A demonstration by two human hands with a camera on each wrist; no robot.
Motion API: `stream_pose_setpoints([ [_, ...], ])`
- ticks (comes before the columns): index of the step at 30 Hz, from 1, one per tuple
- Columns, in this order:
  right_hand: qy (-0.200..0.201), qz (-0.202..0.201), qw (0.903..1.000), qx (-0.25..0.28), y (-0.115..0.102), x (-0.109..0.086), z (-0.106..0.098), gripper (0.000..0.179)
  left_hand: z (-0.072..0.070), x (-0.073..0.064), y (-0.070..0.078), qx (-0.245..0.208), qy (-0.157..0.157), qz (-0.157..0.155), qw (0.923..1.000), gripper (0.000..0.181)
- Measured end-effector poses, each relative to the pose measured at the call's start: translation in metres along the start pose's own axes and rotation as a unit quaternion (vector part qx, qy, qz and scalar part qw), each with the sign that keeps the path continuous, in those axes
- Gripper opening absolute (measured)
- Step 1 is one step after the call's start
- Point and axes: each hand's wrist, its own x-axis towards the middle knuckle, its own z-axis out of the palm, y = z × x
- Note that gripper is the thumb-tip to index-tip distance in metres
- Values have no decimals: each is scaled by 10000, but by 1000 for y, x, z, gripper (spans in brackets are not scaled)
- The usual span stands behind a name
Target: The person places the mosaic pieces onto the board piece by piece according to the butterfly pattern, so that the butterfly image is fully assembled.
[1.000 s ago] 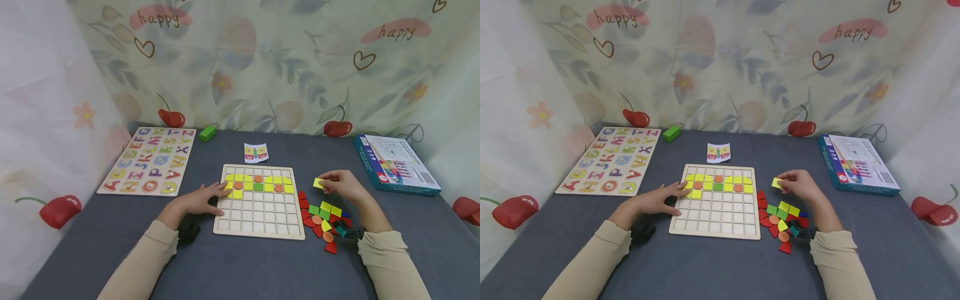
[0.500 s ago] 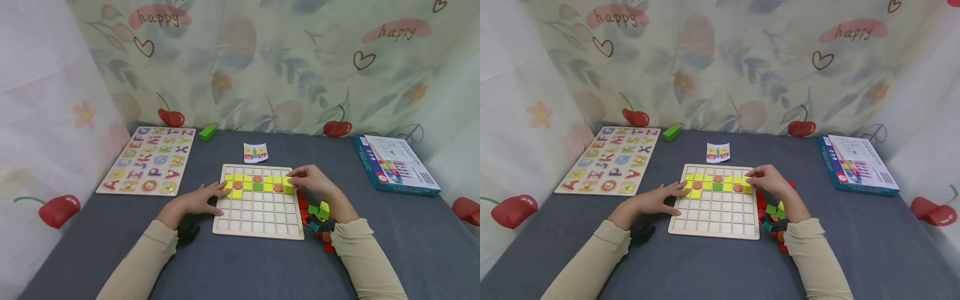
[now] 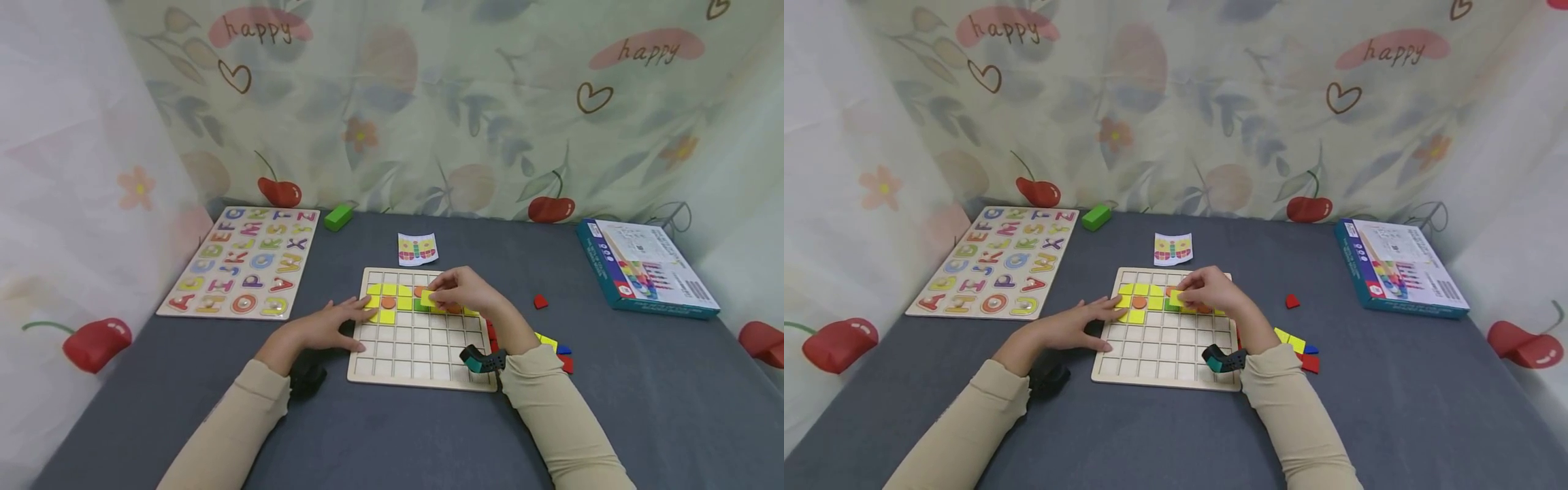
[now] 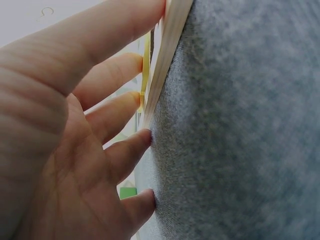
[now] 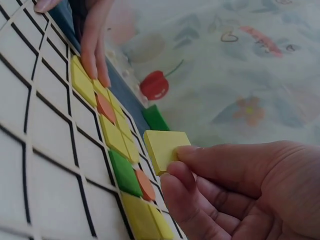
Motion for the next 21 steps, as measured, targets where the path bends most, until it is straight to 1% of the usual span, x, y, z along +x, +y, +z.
stream_pose_setpoints([
  [4, -146, 22, 9997, 203, -4, 7, 14, 21, -1, 0, 0, 5, -38, 13, 10000, 72],
  [7, -293, -113, 9990, 313, -6, 12, 23, 19, -2, 1, 0, 31, -47, 42, 10000, 72],
  [9, -320, -172, 9991, 222, -6, 14, 28, 16, -2, 1, 0, 52, -47, 71, 10000, 72],
  [11, -332, -236, 9992, -15, -6, 14, 33, 13, -2, 1, 1, 45, -55, 83, 9999, 71],
  [15, -220, -260, 9986, -400, -7, 14, 39, 10, -1, 2, 0, -15, -65, 36, 10000, 72],
  [18, -148, -342, 9975, -594, -8, 13, 43, 8, -1, 2, -1, -49, -63, -12, 10000, 72],
  [21, -141, -412, 9961, -771, -8, 14, 45, 6, -1, 2, -1, -55, -48, 3, 10000, 72],
])
